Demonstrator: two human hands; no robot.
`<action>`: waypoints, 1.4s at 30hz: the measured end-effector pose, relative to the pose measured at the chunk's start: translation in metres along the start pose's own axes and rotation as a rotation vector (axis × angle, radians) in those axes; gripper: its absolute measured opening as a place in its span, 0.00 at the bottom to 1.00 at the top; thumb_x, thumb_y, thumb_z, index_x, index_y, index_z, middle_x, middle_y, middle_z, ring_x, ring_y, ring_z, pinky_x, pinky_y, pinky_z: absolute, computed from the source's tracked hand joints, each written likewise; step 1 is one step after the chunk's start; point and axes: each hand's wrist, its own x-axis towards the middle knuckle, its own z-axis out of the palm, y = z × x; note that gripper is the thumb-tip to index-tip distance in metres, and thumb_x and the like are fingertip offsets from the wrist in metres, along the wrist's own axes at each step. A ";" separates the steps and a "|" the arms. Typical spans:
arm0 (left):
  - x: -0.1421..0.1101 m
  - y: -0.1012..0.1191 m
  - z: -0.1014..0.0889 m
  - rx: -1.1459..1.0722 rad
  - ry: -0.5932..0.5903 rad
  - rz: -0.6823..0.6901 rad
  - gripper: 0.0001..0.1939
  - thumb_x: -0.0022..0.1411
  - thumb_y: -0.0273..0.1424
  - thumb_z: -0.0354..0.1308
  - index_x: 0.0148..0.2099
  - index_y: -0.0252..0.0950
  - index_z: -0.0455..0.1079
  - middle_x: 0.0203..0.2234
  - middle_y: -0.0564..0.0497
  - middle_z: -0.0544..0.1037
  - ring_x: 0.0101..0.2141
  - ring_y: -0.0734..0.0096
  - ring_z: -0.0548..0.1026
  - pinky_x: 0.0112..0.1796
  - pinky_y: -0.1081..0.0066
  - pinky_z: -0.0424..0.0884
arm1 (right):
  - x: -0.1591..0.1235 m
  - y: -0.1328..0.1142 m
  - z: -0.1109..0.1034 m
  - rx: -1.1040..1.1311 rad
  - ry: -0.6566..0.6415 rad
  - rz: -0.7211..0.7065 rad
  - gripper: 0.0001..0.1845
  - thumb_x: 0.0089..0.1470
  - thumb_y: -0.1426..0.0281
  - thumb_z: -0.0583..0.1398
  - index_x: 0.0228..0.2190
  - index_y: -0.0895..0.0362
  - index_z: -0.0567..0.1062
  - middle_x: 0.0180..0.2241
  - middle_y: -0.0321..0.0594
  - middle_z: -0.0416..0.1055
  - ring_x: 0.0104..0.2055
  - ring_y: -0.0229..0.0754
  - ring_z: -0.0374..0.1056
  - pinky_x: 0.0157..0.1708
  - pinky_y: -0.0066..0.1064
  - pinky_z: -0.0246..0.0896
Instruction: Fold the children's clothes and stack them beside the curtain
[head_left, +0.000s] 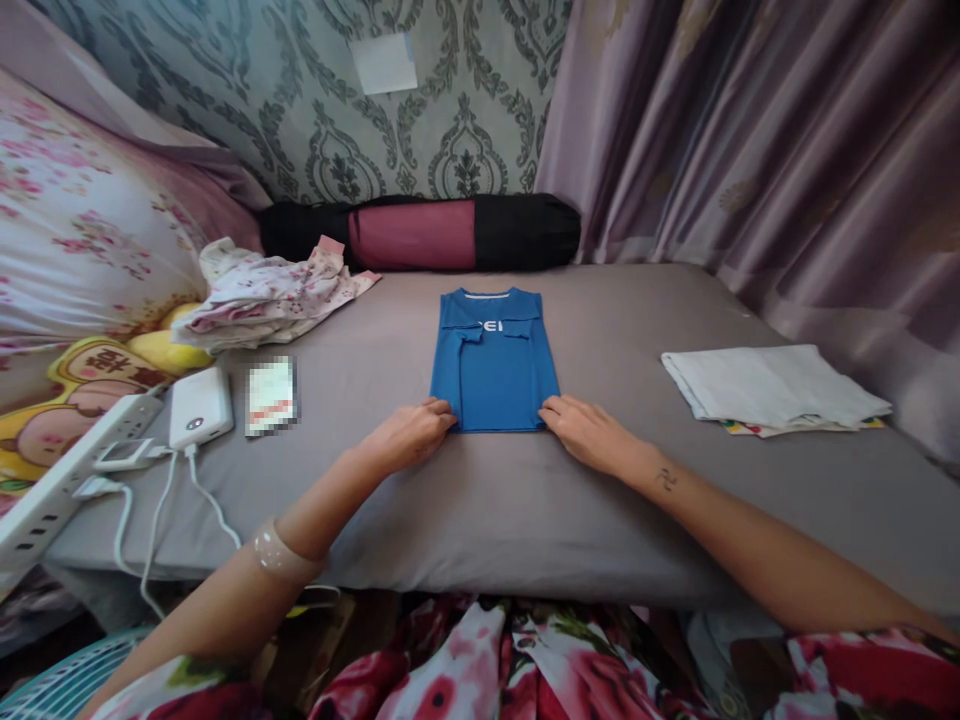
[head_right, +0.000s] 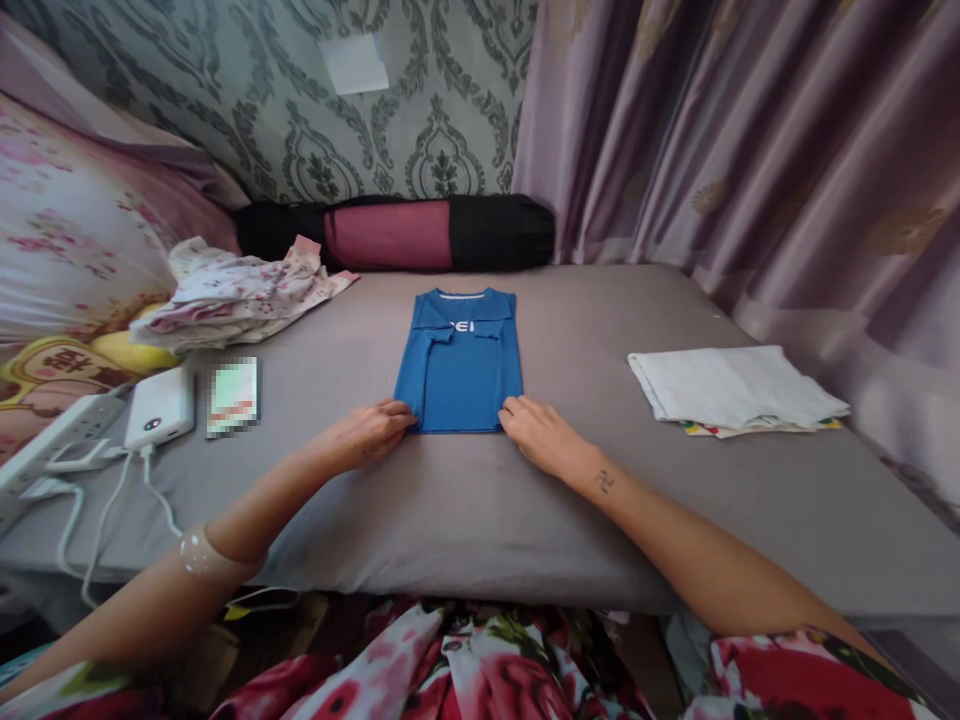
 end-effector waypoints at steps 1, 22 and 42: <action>0.001 0.000 0.000 0.019 -0.017 -0.004 0.15 0.67 0.25 0.43 0.45 0.35 0.71 0.37 0.46 0.74 0.40 0.64 0.73 0.37 0.69 0.70 | -0.001 0.001 -0.001 0.010 -0.001 -0.014 0.20 0.57 0.85 0.47 0.41 0.59 0.73 0.45 0.49 0.69 0.45 0.46 0.66 0.41 0.35 0.62; -0.003 -0.017 0.017 -0.087 0.154 0.048 0.18 0.66 0.24 0.43 0.54 0.34 0.66 0.47 0.40 0.72 0.47 0.61 0.71 0.47 0.62 0.71 | 0.009 0.027 0.027 0.217 0.225 -0.055 0.18 0.59 0.80 0.48 0.42 0.58 0.74 0.42 0.47 0.70 0.44 0.45 0.66 0.44 0.37 0.63; 0.001 -0.050 0.006 -0.474 0.270 -0.015 0.17 0.65 0.28 0.48 0.53 0.40 0.71 0.51 0.46 0.76 0.50 0.64 0.74 0.46 0.68 0.74 | 0.014 0.056 0.021 0.624 0.267 -0.109 0.23 0.59 0.76 0.52 0.54 0.51 0.72 0.57 0.38 0.68 0.59 0.43 0.64 0.61 0.39 0.57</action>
